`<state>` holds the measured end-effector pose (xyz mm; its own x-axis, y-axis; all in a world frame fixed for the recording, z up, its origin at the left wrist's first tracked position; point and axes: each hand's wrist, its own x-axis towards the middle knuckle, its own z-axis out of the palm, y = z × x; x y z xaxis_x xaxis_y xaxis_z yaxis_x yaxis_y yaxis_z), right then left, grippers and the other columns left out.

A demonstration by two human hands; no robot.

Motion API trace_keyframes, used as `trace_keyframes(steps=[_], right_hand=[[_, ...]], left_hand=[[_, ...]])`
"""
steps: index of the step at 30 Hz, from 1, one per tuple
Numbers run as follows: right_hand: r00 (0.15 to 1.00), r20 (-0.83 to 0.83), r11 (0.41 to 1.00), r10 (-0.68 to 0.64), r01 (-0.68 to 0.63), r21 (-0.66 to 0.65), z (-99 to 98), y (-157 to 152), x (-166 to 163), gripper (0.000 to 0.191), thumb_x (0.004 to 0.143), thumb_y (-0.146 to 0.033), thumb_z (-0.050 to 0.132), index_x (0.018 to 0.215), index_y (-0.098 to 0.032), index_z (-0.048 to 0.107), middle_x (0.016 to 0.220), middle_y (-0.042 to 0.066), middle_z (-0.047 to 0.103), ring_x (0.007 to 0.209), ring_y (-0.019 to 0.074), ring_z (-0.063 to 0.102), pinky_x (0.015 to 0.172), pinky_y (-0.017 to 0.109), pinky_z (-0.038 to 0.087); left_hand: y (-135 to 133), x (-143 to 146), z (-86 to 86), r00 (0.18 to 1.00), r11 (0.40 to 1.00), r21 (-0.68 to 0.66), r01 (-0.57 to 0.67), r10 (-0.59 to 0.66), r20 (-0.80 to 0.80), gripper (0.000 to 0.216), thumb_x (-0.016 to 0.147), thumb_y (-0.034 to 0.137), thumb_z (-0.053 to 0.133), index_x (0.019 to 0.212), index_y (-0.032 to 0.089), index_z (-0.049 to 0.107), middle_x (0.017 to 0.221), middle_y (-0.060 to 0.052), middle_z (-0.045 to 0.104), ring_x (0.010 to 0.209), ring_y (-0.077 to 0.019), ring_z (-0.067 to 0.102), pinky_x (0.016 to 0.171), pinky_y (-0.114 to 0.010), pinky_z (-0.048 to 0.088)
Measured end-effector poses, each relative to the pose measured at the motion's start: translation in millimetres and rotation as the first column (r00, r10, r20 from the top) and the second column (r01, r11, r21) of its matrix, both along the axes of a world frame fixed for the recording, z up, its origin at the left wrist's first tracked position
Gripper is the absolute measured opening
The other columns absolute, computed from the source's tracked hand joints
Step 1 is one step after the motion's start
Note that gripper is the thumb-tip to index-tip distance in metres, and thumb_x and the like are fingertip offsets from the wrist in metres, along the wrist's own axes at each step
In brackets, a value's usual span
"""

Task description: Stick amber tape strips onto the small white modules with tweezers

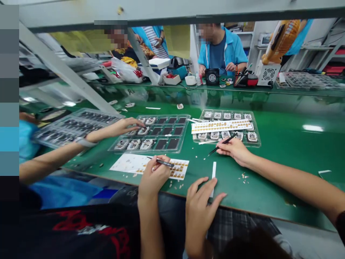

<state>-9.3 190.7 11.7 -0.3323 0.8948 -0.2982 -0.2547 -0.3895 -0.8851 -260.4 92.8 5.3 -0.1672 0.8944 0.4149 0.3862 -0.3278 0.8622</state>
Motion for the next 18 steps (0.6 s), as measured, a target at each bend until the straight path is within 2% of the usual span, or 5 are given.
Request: trace_keyframes(steps=[3,8,12,15,18], right_hand=[[0.998,0.060,1.000,0.008,-0.009,0.006,-8.6,3.8,-18.0,0.019,0.071,-0.003,0.076,0.067,-0.011,0.060,0.054,0.001,0.065,0.045,0.0084,0.062,0.045,0.013,0.055],[0.995,0.101,1.000,0.023,-0.024,0.001,-10.5,6.3,-20.9,0.018,0.074,-0.001,0.072,0.066,-0.011,0.060,0.053,0.001,0.066,0.044,0.0083,0.063,0.045,0.012,0.055],[0.993,0.114,0.999,0.035,-0.034,-0.011,-8.3,6.4,-18.0,0.018,0.071,-0.004,0.077,0.066,-0.011,0.061,0.054,0.001,0.066,0.045,0.0079,0.063,0.046,0.011,0.055],[0.990,0.134,0.999,0.045,-0.044,-0.013,-8.3,6.5,-17.2,0.019,0.069,-0.007,0.080,0.066,-0.011,0.061,0.054,0.001,0.066,0.044,0.0078,0.063,0.046,0.011,0.055],[0.989,0.137,0.998,0.061,-0.060,-0.009,-8.4,6.6,-16.8,0.020,0.067,-0.010,0.082,0.066,-0.011,0.062,0.056,0.001,0.067,0.045,0.0082,0.064,0.047,0.011,0.055]], left_hand=[[1.0,-10.5,-11.1,0.979,0.995,0.022,0.098,-0.100,0.176,0.047,0.099,0.052,0.027,0.062,0.025,0.039,0.055,0.003,0.016,0.044,-0.0126,0.026,0.037,-0.026,0.033],[-2.8,-25.3,-19.1,0.982,0.997,0.016,0.078,-0.080,0.170,0.045,0.096,0.050,0.042,0.061,0.023,0.049,0.059,-0.002,0.034,0.054,-0.0155,0.047,0.040,-0.028,0.046],[-10.5,-26.0,-17.8,0.986,0.992,-0.108,0.063,-0.046,0.159,0.048,0.095,0.053,0.042,0.058,0.022,0.048,0.062,-0.005,0.036,0.057,-0.0171,0.048,0.040,-0.028,0.045],[-11.9,-26.2,-18.6,0.975,0.975,-0.204,0.083,-0.038,0.217,0.048,0.092,0.057,0.042,0.058,0.023,0.045,0.064,-0.005,0.035,0.059,-0.0183,0.048,0.042,-0.029,0.045],[-10.2,-26.9,-21.1,0.955,0.966,-0.234,0.106,-0.033,0.295,0.047,0.089,0.060,0.046,0.059,0.024,0.042,0.064,-0.005,0.035,0.064,-0.0198,0.051,0.046,-0.031,0.047]])
